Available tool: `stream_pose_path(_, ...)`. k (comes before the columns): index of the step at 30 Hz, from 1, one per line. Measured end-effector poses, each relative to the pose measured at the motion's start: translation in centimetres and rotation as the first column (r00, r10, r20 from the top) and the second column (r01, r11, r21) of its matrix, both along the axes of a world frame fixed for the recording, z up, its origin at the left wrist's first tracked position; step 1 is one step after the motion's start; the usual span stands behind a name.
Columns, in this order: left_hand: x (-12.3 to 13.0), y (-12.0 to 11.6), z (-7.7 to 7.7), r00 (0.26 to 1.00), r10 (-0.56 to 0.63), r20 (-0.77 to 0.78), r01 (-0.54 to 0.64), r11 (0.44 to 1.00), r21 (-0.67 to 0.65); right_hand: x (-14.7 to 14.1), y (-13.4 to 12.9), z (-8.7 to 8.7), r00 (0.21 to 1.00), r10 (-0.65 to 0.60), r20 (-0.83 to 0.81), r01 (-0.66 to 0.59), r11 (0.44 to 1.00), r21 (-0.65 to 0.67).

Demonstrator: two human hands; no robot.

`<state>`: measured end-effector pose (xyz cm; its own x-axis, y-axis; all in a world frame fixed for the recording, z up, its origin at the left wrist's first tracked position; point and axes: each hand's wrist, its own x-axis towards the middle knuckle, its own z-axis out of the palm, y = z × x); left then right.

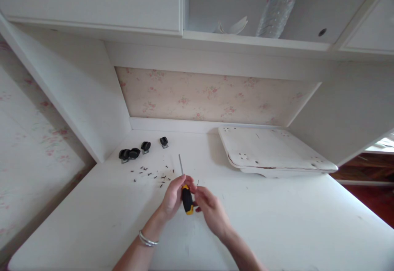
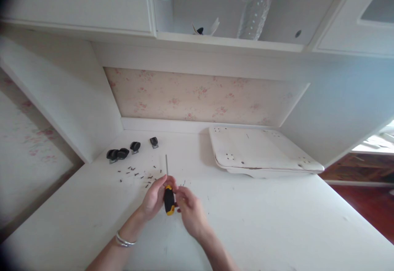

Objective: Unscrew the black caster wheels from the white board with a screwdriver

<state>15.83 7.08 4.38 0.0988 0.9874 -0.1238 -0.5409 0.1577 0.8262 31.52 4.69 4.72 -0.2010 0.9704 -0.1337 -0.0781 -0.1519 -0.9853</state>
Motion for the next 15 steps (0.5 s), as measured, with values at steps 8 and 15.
stream_pose_path(8, -1.2, 0.5, 0.2, 0.979, 0.204, 0.023, -0.203, 0.978, -0.041, 8.5, 7.7, 0.5, 0.842, -0.455, -0.291, 0.358, 0.873, -0.33)
stream_pose_path(15, -1.3, 0.4, -0.4, 0.983, 0.175, -0.048, -0.175, 0.984, -0.012, 11.1, 8.1, -0.1, 0.74, -0.56, -0.373, 0.398, 0.811, -0.428)
